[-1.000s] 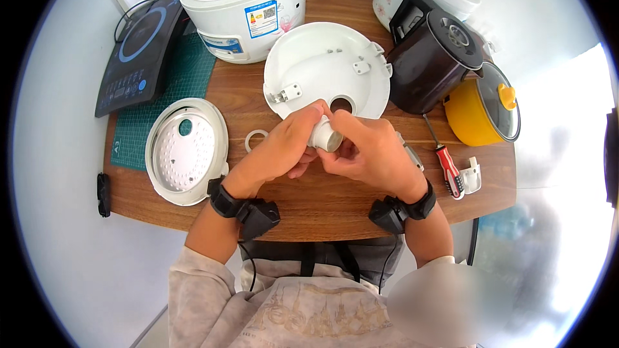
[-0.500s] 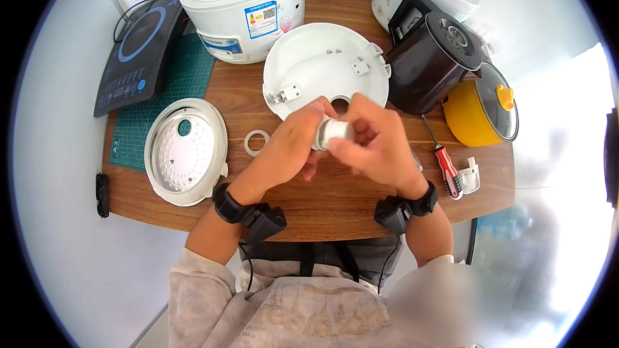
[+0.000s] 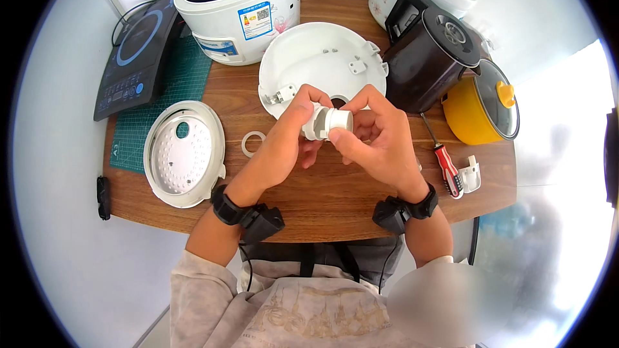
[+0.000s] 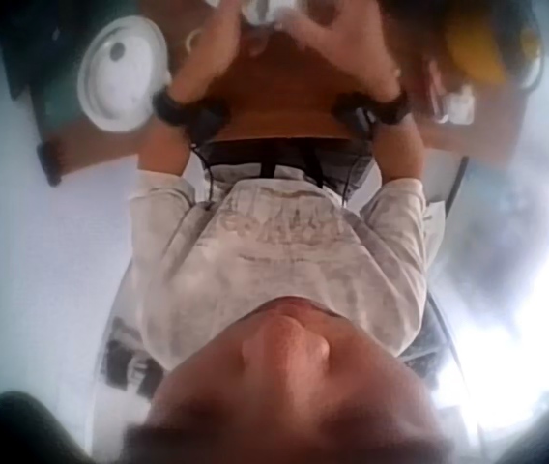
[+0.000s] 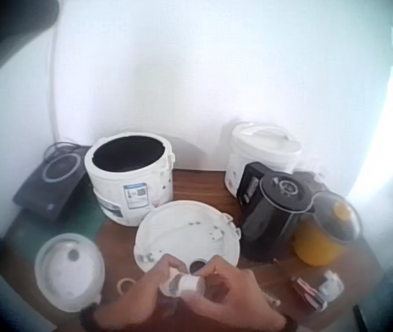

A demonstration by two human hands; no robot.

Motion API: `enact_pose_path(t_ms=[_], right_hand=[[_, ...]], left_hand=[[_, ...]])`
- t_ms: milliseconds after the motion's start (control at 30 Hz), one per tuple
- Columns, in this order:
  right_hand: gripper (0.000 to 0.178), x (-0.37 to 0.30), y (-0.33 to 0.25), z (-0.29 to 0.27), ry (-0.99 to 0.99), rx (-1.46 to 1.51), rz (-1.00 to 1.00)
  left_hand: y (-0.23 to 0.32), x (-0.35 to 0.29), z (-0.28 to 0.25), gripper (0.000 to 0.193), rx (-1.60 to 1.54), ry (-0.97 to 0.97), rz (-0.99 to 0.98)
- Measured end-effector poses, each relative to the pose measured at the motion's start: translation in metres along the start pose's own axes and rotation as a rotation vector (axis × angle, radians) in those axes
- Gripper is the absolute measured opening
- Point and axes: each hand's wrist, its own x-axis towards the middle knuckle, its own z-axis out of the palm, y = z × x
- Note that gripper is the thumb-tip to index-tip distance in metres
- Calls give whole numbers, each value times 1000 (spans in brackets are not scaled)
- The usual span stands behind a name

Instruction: The person assembles a white plastic appliance lid by inserting a small white cylindrical component into a central hole and securing it with screws using a screwdriver. The person then places a small circular part into the center of the lid.

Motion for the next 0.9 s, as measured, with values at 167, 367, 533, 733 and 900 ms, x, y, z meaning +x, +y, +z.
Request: enact_pose_path(t_ms=[167, 367, 533, 733, 900], right_hand=[[29, 2, 2, 5, 48, -88, -69], [30, 3, 8, 7, 44, -145, -134], [29, 2, 9, 11, 53, -19, -36], [29, 1, 9, 11, 78, -167, -74], [32, 3, 10, 9, 62, -167, -222]], left_hand=[[3, -3, 5, 38, 32, 24, -13], [2, -3, 4, 39, 46, 27, 26], [-2, -2, -1, 39, 80, -5, 27], [-4, 0, -3, 37, -8, -2, 45], [-2, 0, -3, 37, -47, 5, 66]])
